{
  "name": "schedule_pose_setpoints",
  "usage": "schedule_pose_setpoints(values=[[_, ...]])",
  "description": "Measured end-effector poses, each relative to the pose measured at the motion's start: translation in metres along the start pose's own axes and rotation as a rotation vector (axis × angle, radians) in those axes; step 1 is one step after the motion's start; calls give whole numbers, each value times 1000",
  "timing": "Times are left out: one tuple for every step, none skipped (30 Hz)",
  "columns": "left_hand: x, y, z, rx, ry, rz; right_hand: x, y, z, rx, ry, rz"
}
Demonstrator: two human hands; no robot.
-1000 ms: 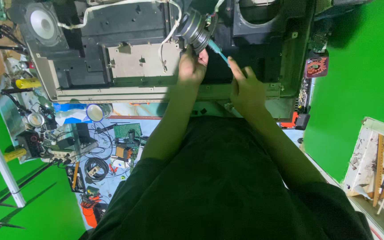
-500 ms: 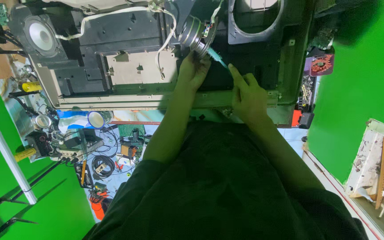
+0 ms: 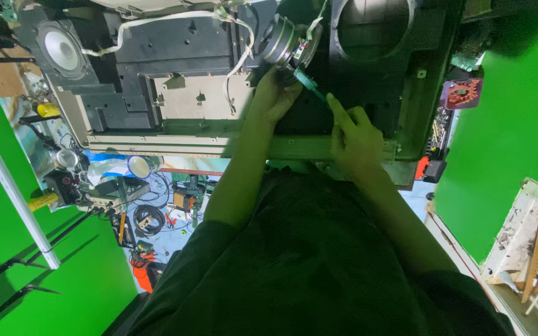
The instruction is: The person removes a speaker component from an electronic casing, brushes the parts with a toothbrush, wipes the speaker with a piece of paper, and handles the connecting wires.
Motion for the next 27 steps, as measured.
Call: schedule_pose_setpoints(values=[[4,2,-1,7,-22,-8,0,0,-2,-5,8,17],[7,3,-2,-7,-1,-39,-1,0,-4,-11,15,33],[10,5,0,-22,22,-71,0,1,-5,10,-4,25],[13,6,1,-37,45,-102,0,3,-6,30,-24,17],[16,8,1,-25,47,-147,1,4,-7,51,-46,10],[20,9,0,-13,49,-192,1,4,-10,35,-43,12],[23,9,-1,-1,51,-237,0,5,-12,19,-41,15],[23,9,-2,-5,63,-252,-1,5,-13,3,-38,17],[23,10,-4,-10,74,-268,-1,6,-15,-7,-38,12],[21,11,-6,-15,85,-284,-1,7,-16,-17,-38,8],[18,11,-9,-9,84,-266,-1,6,-18,-28,-37,4],[15,10,-13,-2,82,-248,0,7,-18,-17,-43,2],[11,11,-16,3,78,-231,-1,7,-17,-7,-47,2],[7,11,-18,9,72,-236,-1,7,-17,3,-51,2],[5,11,-19,12,66,-241,-1,7,-18,-8,-38,14],[3,12,-20,15,59,-247,-2,7,-19,-20,-25,27],[6,11,-20,7,-1,-226,-2,7,-19,-30,-13,39],[9,10,-19,-1,-62,-206,-1,8,-18,-27,-18,47],[15,10,-18,-8,-124,-187,0,9,-19,-25,-22,54],[13,12,-19,1,-63,-220,1,10,-20,-23,-25,60],[11,13,-18,9,1,-252,3,12,-19,-9,-45,63],[9,13,-17,18,64,-284,4,13,-18,6,-64,66],[15,11,-17,-9,-38,-213,6,15,-17,18,-81,70],[22,10,-18,-35,-140,-141,5,13,-17,-9,-61,75],[29,9,-17,-58,-241,-70,4,12,-16,-38,-42,78],[24,9,-18,-49,-149,-135,3,10,-16,-66,-23,82],[20,11,-18,-39,-55,-199,3,10,-15,-73,-15,91]])
Point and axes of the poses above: each hand's wrist, its own z-axis away from the middle knuckle, its own x-axis out of the palm, y = z × x, the point moved 6 cm from there along -z, towards the middle knuckle, and after that the axes turned 3 degrees about -z, right-handed, at the moved point
